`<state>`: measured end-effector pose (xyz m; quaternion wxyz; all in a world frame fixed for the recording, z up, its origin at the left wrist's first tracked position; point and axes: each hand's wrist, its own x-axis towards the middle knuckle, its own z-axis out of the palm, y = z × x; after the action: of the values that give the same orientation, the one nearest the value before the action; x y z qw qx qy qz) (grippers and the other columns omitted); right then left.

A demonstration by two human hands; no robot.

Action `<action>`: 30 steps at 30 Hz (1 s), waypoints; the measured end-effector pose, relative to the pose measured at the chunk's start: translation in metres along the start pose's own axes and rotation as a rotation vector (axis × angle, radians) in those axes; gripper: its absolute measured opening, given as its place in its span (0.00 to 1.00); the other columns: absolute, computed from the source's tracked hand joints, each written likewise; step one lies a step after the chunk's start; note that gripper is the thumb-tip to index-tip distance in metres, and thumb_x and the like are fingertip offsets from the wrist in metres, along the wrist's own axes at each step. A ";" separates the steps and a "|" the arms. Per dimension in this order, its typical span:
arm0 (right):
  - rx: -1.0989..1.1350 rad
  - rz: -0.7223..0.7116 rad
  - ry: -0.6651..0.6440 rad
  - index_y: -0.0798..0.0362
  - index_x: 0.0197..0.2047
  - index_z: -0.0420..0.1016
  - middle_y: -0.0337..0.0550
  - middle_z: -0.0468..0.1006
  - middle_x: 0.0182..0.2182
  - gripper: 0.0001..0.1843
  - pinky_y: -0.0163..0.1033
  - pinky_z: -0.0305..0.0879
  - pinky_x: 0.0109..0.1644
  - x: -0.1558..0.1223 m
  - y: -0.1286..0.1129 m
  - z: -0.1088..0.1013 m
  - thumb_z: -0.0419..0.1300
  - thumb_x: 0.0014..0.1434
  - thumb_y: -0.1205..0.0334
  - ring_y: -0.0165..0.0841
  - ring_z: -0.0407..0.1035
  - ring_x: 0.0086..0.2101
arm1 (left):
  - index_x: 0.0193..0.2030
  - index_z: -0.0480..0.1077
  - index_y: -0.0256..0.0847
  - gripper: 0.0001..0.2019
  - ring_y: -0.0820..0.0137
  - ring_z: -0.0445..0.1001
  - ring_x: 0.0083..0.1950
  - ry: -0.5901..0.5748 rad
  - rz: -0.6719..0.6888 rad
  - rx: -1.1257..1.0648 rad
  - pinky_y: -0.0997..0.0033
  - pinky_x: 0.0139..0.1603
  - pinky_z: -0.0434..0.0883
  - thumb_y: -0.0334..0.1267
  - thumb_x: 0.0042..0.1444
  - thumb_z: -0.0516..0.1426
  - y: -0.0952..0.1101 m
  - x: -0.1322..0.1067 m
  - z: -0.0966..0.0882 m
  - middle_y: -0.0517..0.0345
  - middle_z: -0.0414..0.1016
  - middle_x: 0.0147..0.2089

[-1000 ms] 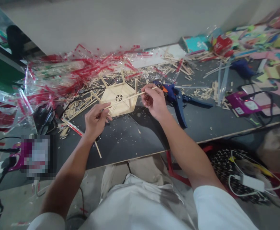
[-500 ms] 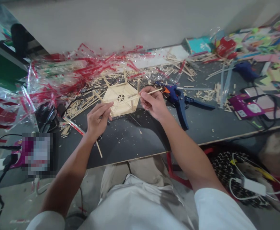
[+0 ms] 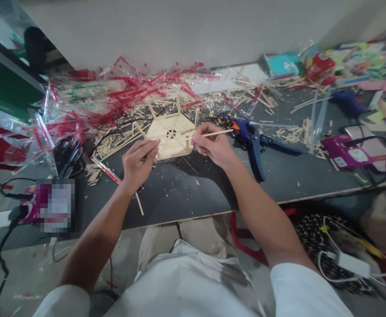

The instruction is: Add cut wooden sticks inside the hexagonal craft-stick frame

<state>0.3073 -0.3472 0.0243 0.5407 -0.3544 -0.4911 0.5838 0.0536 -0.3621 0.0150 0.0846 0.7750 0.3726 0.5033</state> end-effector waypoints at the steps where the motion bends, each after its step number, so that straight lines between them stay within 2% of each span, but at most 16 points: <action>1: -0.002 0.003 -0.002 0.49 0.33 0.68 0.32 0.78 0.24 0.24 0.30 0.53 0.18 0.000 0.000 0.000 0.77 0.50 0.47 0.20 0.62 0.18 | 0.54 0.80 0.45 0.11 0.78 0.78 0.35 0.000 -0.012 -0.011 0.78 0.35 0.73 0.35 0.70 0.59 0.000 0.000 0.000 0.55 0.82 0.47; 4: -0.001 0.007 -0.010 0.49 0.33 0.68 0.32 0.77 0.24 0.24 0.30 0.52 0.18 0.000 0.000 -0.001 0.77 0.50 0.47 0.20 0.62 0.19 | 0.55 0.79 0.44 0.11 0.81 0.74 0.27 -0.005 -0.057 -0.041 0.78 0.30 0.71 0.35 0.70 0.59 -0.001 0.000 0.000 0.56 0.83 0.46; 7: 0.012 -0.006 -0.018 0.49 0.33 0.69 0.31 0.76 0.23 0.22 0.30 0.52 0.18 0.000 0.001 0.000 0.77 0.50 0.49 0.21 0.62 0.18 | 0.52 0.78 0.43 0.09 0.83 0.72 0.24 -0.014 -0.092 -0.051 0.78 0.28 0.70 0.35 0.70 0.59 0.000 0.001 0.000 0.57 0.83 0.45; 17: 0.028 -0.027 0.001 0.49 0.31 0.71 0.31 0.74 0.22 0.21 0.30 0.51 0.18 0.000 0.000 0.002 0.78 0.49 0.50 0.21 0.62 0.18 | 0.48 0.77 0.40 0.07 0.82 0.76 0.25 -0.052 -0.233 -0.119 0.78 0.27 0.70 0.39 0.69 0.59 0.003 0.001 0.001 0.56 0.82 0.46; 24: -0.007 -0.008 0.031 0.48 0.31 0.69 0.31 0.74 0.23 0.23 0.31 0.51 0.18 0.000 -0.001 0.002 0.78 0.48 0.47 0.21 0.61 0.18 | 0.49 0.77 0.41 0.08 0.81 0.77 0.26 -0.053 -0.245 -0.145 0.77 0.26 0.70 0.40 0.70 0.58 0.000 -0.001 0.002 0.54 0.82 0.47; 30: -0.002 0.000 0.029 0.49 0.31 0.68 0.30 0.71 0.21 0.24 0.30 0.50 0.18 0.000 -0.001 0.003 0.78 0.48 0.48 0.21 0.60 0.18 | 0.51 0.77 0.42 0.09 0.81 0.76 0.25 -0.041 -0.232 -0.148 0.77 0.26 0.70 0.40 0.69 0.59 -0.002 -0.001 0.002 0.56 0.82 0.45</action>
<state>0.3049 -0.3484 0.0261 0.5473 -0.3633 -0.4840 0.5782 0.0541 -0.3605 0.0119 0.2066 0.7285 0.4197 0.5005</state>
